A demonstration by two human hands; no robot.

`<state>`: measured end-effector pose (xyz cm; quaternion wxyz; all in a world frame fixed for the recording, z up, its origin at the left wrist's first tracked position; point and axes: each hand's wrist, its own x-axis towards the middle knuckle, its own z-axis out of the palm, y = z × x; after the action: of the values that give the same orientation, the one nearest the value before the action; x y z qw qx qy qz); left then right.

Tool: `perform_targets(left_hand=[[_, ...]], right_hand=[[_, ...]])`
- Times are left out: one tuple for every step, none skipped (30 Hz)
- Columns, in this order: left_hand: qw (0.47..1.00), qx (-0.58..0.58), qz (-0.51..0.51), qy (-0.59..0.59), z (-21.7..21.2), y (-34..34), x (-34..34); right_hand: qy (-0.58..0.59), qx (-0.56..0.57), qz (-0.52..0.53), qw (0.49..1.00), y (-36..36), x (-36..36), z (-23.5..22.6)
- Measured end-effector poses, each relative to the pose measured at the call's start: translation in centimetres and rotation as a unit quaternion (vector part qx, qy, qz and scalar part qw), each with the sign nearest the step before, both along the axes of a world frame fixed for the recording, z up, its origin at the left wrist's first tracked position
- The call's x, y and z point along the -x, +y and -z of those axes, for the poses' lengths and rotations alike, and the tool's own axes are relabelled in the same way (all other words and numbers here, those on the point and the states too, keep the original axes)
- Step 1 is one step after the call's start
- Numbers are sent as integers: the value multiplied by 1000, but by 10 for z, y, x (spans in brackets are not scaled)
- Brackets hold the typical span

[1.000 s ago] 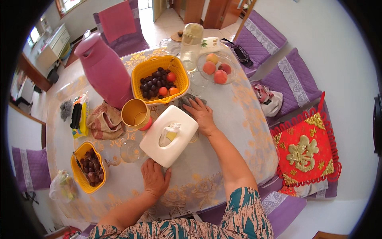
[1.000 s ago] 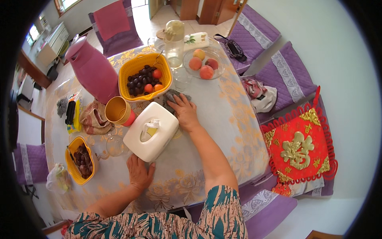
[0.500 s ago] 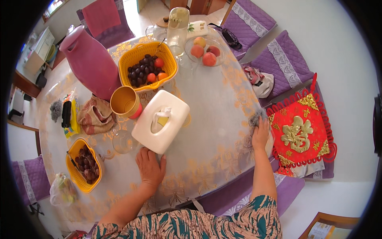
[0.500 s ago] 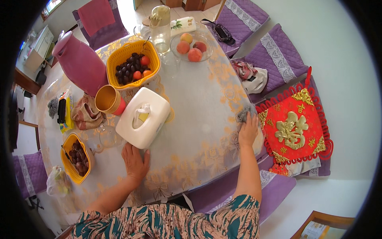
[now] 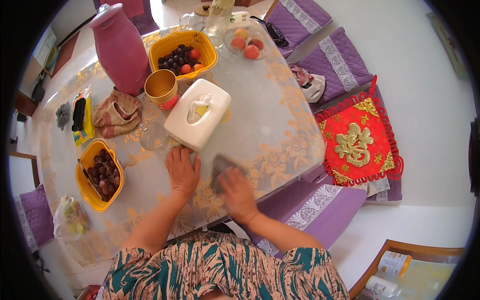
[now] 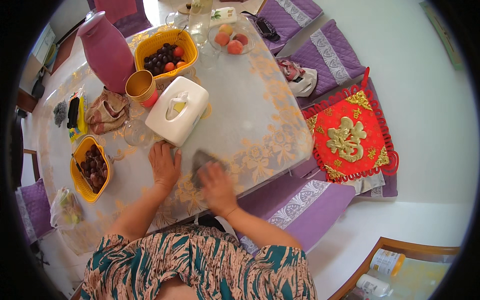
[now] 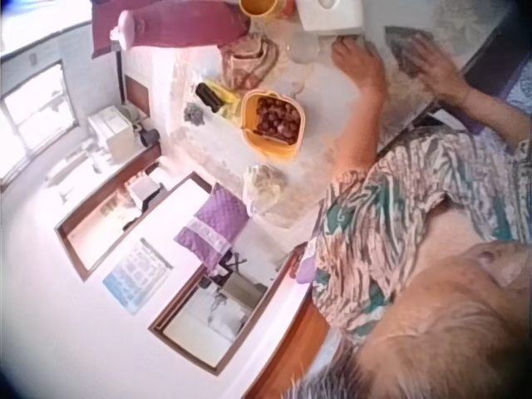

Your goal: The person wipes the surface of a dining table with a cloth, moving several items including a pitcher, bowls of fruit, and a tissue box to clean underneath them, and then adjusts a chair.

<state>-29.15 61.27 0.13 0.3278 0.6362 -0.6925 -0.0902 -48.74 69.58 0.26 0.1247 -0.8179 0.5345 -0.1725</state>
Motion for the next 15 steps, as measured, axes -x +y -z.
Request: perform_targets(left_hand=[[1000, 8, 2, 9, 0, -2, -1], [1000, 11, 5, 14, 1, 0, -2], [1000, 13, 7, 20, 1, 2, -2], [1000, 11, 9, 21, 2, 2, -1], [1000, 5, 11, 19, -2, 3, -1], [1000, -2, 9, 14, -2, 4, -5], [1000, -14, 15, 12, -1, 6, -6], [1000, -22, 17, 10, -1, 6, -10], [999, -26, 17, 10, -4, 5, -12], [998, -61, 26, 3, -8, 7, -11], [996, -78, 34, 0, -10, 10, -10], [994, -97, 42, -7, -12, 13, -9], [992, -116, 48, -14, -15, 20, -7], [996, -37, 38, -78, -15, 36, -8], [997, -10, 52, -50, -21, 52, -2]], right_hand=[[-7, -35, -54, 998, 15, -9, -13], [16, -42, -84, 995, 19, -7, -13], [40, -50, -115, 991, 21, -2, -14], [31, -31, -119, 992, 15, 14, -13], [19, -15, -124, 992, 6, 33, -16], [8, -19, -79, 997, -2, 45, -28], [61, -2, -47, 997, -9, 71, -22], [70, -28, 14, 997, -17, 91, -28], [99, -16, 69, 993, -21, 117, -25], [121, -5, 128, 984, -24, 144, -18], [143, -44, 209, 966, -27, 161, -13], [139, -62, 265, 952, -30, 167, -9], [137, -44, 282, 949, -34, 165, 1], [131, -34, 301, 944, -39, 148, 8], [129, -21, 327, 936, -40, 137, 11]])
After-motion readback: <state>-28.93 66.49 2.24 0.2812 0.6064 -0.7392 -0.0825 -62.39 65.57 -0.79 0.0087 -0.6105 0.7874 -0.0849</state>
